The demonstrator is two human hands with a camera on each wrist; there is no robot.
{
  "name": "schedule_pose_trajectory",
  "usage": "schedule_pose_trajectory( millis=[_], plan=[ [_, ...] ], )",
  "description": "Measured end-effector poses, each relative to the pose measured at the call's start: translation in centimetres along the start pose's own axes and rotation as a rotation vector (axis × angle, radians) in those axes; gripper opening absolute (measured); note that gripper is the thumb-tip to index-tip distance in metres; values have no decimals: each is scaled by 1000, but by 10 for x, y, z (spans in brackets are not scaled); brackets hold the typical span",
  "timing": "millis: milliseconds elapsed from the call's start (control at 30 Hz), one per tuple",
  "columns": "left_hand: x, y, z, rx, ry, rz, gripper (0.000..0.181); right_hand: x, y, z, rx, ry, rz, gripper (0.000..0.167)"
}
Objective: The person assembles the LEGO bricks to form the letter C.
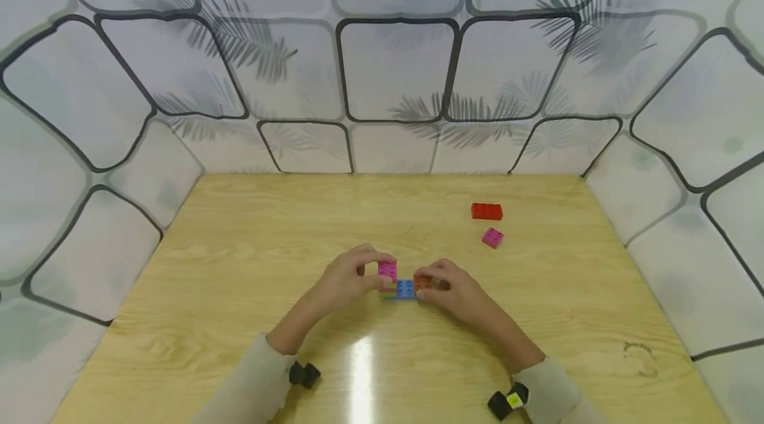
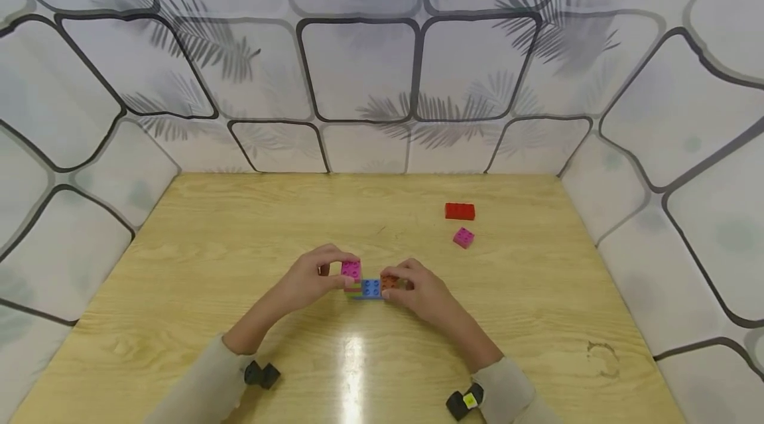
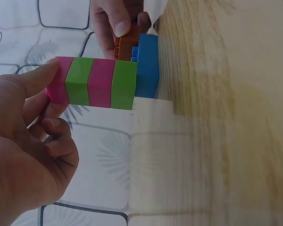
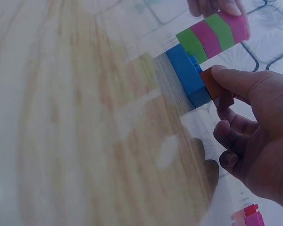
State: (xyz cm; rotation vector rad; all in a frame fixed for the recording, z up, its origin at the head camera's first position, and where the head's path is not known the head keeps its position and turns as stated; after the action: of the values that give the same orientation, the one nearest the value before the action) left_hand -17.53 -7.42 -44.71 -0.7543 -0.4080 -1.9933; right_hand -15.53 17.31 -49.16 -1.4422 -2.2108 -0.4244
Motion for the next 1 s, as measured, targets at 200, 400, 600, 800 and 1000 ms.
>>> schedule_pose_trajectory(
  millis=[200, 400, 600, 800, 1000],
  plan=[
    [-3, -6, 3, 37, -15, 8, 34, 4, 1, 4, -16, 2, 18, 40],
    [-7, -9, 0, 22, 27, 11, 37, 7, 3, 4, -28, 6, 17, 40],
    [-9, -7, -1, 9, 37, 23, 40, 9, 3, 1, -20, 9, 10, 39],
    [-5, 0, 0, 0, 15, 24, 40, 4, 2, -3, 14, -4, 9, 40],
    [-4, 3, -3, -5, 10, 13, 41, 1, 1, -3, -2, -7, 5, 39]
  ],
)
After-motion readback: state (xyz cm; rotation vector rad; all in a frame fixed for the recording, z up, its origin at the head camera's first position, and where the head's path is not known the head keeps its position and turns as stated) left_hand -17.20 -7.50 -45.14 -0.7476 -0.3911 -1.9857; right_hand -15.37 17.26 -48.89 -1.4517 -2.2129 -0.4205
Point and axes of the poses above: each hand's wrist, its own y-axis away from the middle knuckle, its own x-axis out of the back of the hand, z = x × y, the point moved 3 cm from there along -y, towards the middle knuckle, and after that the axes turned 4 degrees about -y, right-handed, at the moved point
